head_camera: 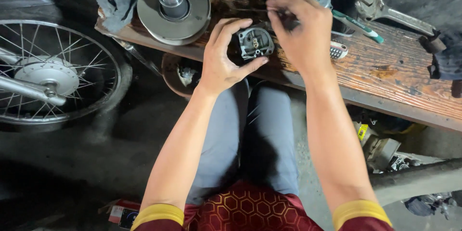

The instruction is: The person disassembles a carburetor on a wooden workbench, using a screwdriver to remove screws and separate the housing. They remove the float and needle, then reassemble the unit by inserting the float back into the body and tightening the screws.

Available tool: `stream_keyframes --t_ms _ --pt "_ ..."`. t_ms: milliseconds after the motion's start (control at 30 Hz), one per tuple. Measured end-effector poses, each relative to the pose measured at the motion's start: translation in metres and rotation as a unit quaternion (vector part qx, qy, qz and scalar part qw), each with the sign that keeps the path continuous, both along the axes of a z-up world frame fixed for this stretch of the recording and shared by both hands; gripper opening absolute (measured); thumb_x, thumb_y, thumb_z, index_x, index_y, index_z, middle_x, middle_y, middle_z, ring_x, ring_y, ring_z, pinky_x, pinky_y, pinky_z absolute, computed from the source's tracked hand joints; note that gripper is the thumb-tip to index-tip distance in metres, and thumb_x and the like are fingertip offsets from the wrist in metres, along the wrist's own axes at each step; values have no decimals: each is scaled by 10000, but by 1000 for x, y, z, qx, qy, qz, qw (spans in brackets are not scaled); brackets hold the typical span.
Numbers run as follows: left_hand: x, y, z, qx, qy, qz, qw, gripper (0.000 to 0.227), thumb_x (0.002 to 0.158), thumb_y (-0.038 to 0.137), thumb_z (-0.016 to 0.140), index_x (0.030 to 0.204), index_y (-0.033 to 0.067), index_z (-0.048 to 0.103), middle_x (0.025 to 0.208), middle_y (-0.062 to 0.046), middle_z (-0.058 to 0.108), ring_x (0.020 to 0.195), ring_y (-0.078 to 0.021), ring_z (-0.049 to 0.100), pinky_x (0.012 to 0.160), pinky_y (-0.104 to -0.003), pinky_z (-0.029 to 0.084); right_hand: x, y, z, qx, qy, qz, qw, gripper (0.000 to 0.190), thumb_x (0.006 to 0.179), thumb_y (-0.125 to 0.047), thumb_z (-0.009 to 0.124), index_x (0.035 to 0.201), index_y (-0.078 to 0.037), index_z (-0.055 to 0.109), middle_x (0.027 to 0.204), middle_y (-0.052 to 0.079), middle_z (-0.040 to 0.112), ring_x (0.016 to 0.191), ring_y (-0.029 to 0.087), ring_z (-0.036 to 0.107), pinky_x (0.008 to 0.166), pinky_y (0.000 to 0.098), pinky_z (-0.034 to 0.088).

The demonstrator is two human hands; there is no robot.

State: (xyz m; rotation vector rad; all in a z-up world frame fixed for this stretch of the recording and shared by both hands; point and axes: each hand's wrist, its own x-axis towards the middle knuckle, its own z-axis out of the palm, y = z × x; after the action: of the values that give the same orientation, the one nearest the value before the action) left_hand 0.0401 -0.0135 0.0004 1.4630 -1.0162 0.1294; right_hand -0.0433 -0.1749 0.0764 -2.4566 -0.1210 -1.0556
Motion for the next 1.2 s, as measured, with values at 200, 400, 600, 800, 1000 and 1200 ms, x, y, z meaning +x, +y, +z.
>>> stream_keyframes --t_ms 200,400,600,800,1000,1200 --pt "-1 0 4 8 -4 11 1000 696 729 172 976 1302 81 590 1246 -94 601 1133 -262 643 1031 -367 538 29 -14 0 -96 16 9 995 231 909 76 802 1126 -3 786 1246 99 753 1113 259 633 995 387 406" --pt "1 0 1 16 -12 -8 1000 818 624 145 1010 1323 102 588 1306 -81 577 1190 -276 628 1079 -391 534 -23 -9 -3 43 13 -13 999 185 963 139 753 1146 118 738 852 133 701 637 192 504 615 303 410" --pt "12 -8 -16 -48 -44 -36 997 700 759 259 996 1338 103 636 1311 -92 614 1233 -284 646 1074 -421 531 -67 -32 -73 230 55 1 972 134 955 -50 748 1075 -19 800 717 74 716 635 140 659 617 258 513" --pt "11 -8 -10 -55 -19 -31 998 648 780 283 975 1314 96 658 1287 -85 652 1208 -272 673 1058 -400 539 -66 -34 -76 250 67 22 966 139 927 -48 761 1055 -9 797 666 67 700 538 93 579 508 244 459" --pt "9 -9 -8 -22 -56 -15 998 734 718 234 1026 1323 103 632 1307 -103 574 1238 -326 608 1098 -467 506 -65 -33 -79 218 58 19 974 110 938 -91 800 1014 -11 807 680 91 722 527 126 612 467 260 467" --pt "11 -6 -11 -24 -38 -12 999 698 760 254 997 1346 105 646 1274 -101 602 1202 -308 640 1064 -449 523 -65 -34 -77 234 59 36 970 73 949 -37 770 994 11 802 682 123 720 471 119 543 419 249 421"
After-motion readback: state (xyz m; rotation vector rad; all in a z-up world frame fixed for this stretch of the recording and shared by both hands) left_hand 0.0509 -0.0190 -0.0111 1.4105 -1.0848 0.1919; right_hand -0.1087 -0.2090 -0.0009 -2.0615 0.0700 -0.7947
